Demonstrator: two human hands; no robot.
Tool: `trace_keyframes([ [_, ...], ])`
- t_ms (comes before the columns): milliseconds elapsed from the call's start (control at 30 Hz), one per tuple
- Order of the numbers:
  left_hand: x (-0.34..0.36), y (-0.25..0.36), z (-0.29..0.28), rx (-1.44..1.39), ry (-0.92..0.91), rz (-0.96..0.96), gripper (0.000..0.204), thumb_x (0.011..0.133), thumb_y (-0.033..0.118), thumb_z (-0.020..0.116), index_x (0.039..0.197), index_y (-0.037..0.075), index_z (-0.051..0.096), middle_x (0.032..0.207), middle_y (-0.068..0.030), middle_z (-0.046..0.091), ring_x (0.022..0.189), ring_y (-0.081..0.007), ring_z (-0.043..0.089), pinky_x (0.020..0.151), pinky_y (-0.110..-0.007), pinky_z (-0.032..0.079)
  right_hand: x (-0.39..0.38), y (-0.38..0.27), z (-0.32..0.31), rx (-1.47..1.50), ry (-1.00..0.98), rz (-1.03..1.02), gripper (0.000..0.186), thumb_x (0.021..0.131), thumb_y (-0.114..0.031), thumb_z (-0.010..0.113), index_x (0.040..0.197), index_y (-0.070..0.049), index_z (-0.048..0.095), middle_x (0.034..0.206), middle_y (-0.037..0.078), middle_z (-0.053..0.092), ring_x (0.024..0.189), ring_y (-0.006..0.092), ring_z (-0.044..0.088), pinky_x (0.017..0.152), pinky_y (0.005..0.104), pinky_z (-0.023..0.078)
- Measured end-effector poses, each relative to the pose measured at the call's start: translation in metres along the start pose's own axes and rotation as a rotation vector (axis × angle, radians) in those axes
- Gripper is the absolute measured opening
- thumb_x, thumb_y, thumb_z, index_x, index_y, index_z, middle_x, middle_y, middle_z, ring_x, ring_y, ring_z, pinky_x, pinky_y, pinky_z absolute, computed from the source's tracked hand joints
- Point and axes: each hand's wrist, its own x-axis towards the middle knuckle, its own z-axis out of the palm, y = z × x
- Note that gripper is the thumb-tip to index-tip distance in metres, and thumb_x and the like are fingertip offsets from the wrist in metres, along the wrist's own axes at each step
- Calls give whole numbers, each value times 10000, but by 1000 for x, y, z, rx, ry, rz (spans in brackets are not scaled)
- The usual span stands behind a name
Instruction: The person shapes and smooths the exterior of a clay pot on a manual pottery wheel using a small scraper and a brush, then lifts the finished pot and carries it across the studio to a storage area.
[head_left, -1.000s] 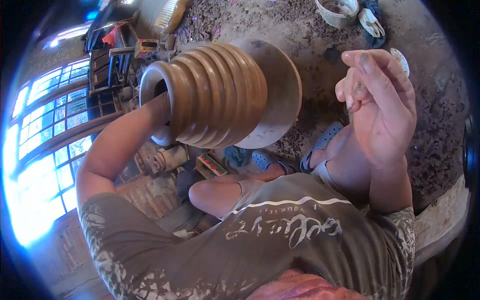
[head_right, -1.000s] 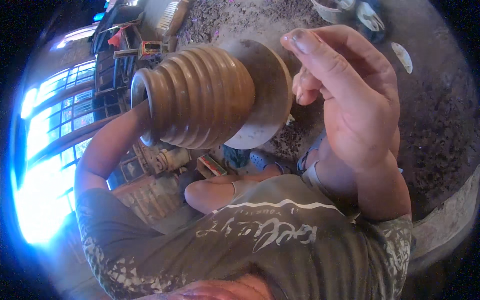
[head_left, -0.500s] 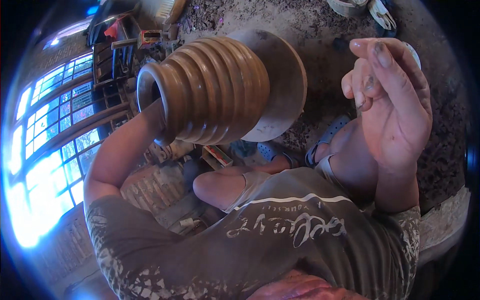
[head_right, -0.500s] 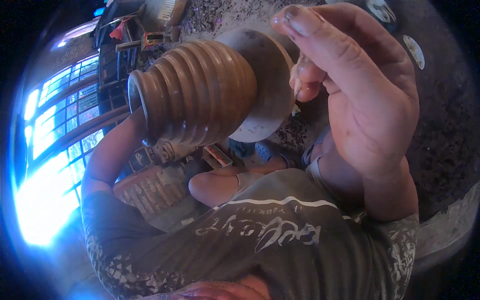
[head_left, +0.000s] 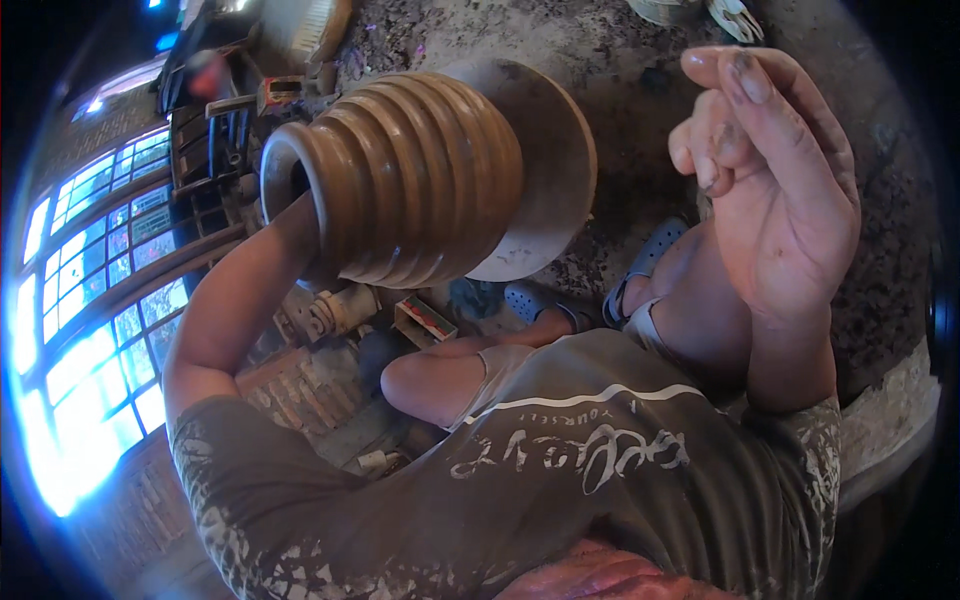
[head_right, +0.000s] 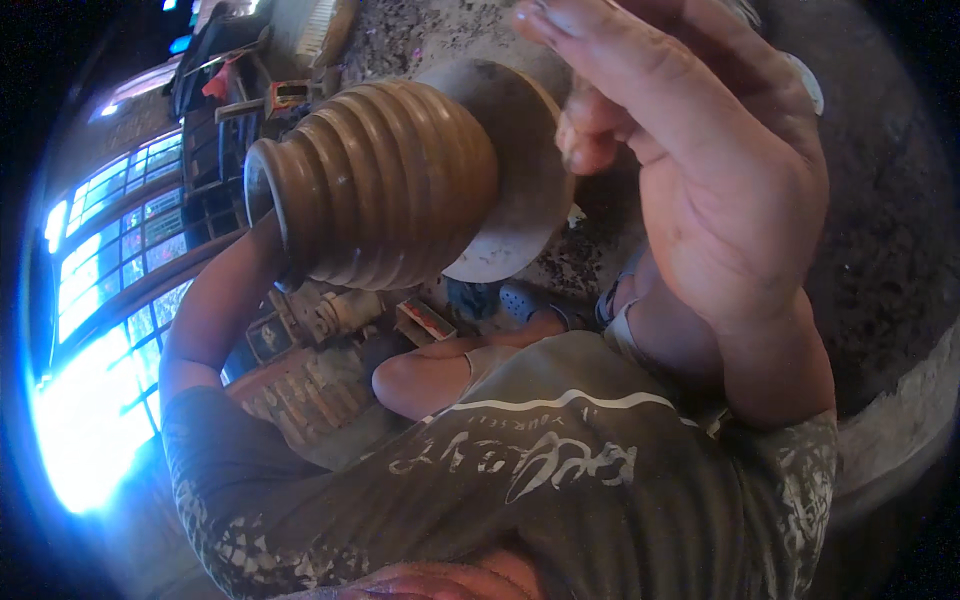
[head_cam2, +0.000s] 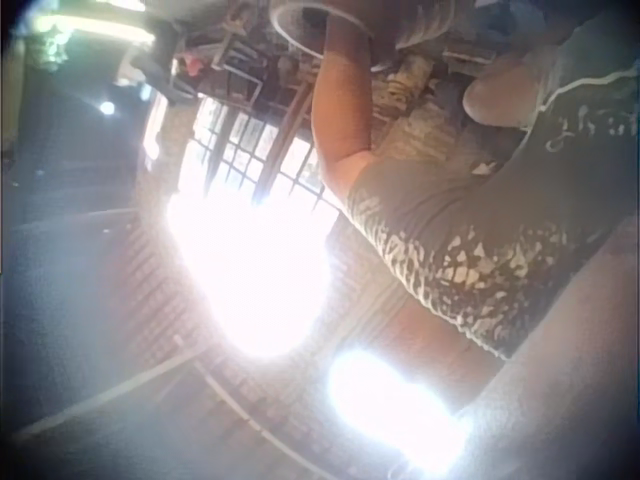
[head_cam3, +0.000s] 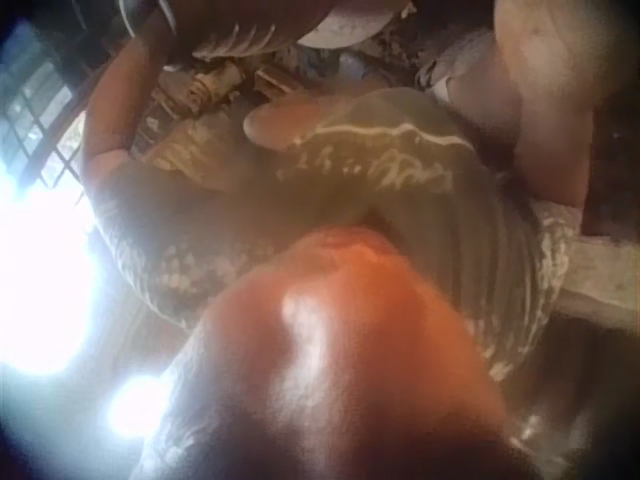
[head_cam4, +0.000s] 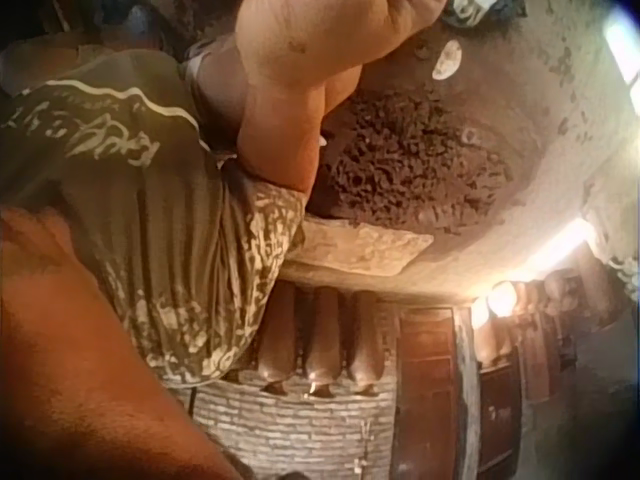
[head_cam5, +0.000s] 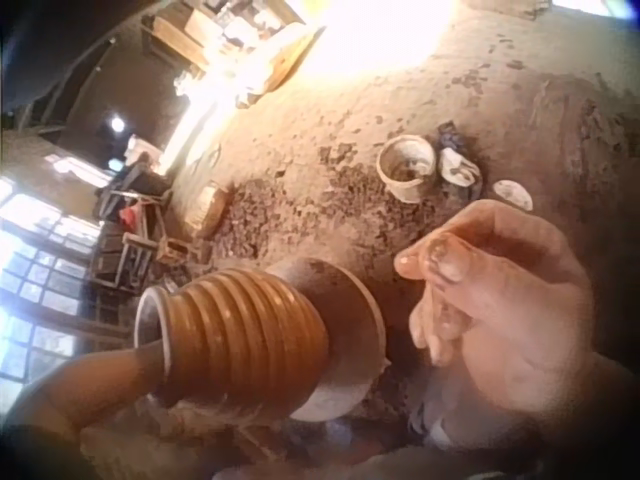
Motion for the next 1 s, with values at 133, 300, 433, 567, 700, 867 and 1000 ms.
trace_keyframes([
  [133, 2, 7, -6, -6, 9, -29, 431, 1002, 146, 555, 1396, -27, 578, 1371, -178, 643, 1247, -292, 613, 1102, -377, 435, 3, -2, 5, 114, 95, -92, 340, 1071, -201, 496, 1241, 43, 660, 1112, 146, 712, 835, 236, 646, 788, 381, 511],
  [300, -13, 14, -3, -69, 39, -114, 436, 1003, 149, 558, 1402, -26, 574, 1376, -178, 640, 1251, -293, 612, 1104, -378, 434, 13, -19, -17, -347, 370, -394, 227, 1035, -192, 645, 1151, -14, 723, 893, 92, 744, 792, 158, 687, 700, 292, 556],
  [433, -48, 17, 9, -261, 247, -170, 439, 1004, 151, 561, 1406, -25, 571, 1380, -178, 638, 1254, -294, 611, 1105, -379, 434, -22, -53, -109, -887, 403, -474, 146, 1010, -130, 688, 914, -20, 693, 723, 17, 642, 585, 93, 527, 531, 274, 447],
  [567, -148, -12, 81, -534, 939, 56, 488, 1029, 190, 593, 1472, -5, 526, 1290, -232, 674, 1262, -271, 631, 1059, -384, 511, -112, -63, -201, -1773, 651, 90, 75, 952, -60, 677, 919, -8, 720, 759, 75, 681, 631, 161, 600, 581, 326, 492],
  [700, -123, -67, 186, -811, 949, -9, 438, 974, 228, 631, 1311, -52, 643, 1155, -216, 724, 1088, -284, 713, 961, -392, 563, -231, -39, -273, -2070, 531, 449, 274, 931, -267, 671, 1109, -65, 719, 1102, 182, 731, 990, 420, 697, 873, 516, 561],
  [867, -44, 115, 262, -842, 133, 48, 696, 942, 380, 678, 1415, -108, 530, 1285, -325, 659, 1253, -367, 642, 1082, -420, 476, -369, 21, -315, -1918, 349, 1288, 207, 865, -170, 648, 1015, -63, 743, 1020, 210, 727, 1030, 433, 695, 847, 535, 565],
  [1000, 89, 106, 328, -460, 677, 128, 943, 940, 417, 682, 1587, -87, 216, 1616, -387, 240, 1526, -500, 232, 1251, -499, 239, -436, 20, -282, -1731, 495, 1510, 254, 847, -154, 664, 1038, -2, 733, 1146, 248, 721, 1097, 413, 693, 893, 500, 571],
])
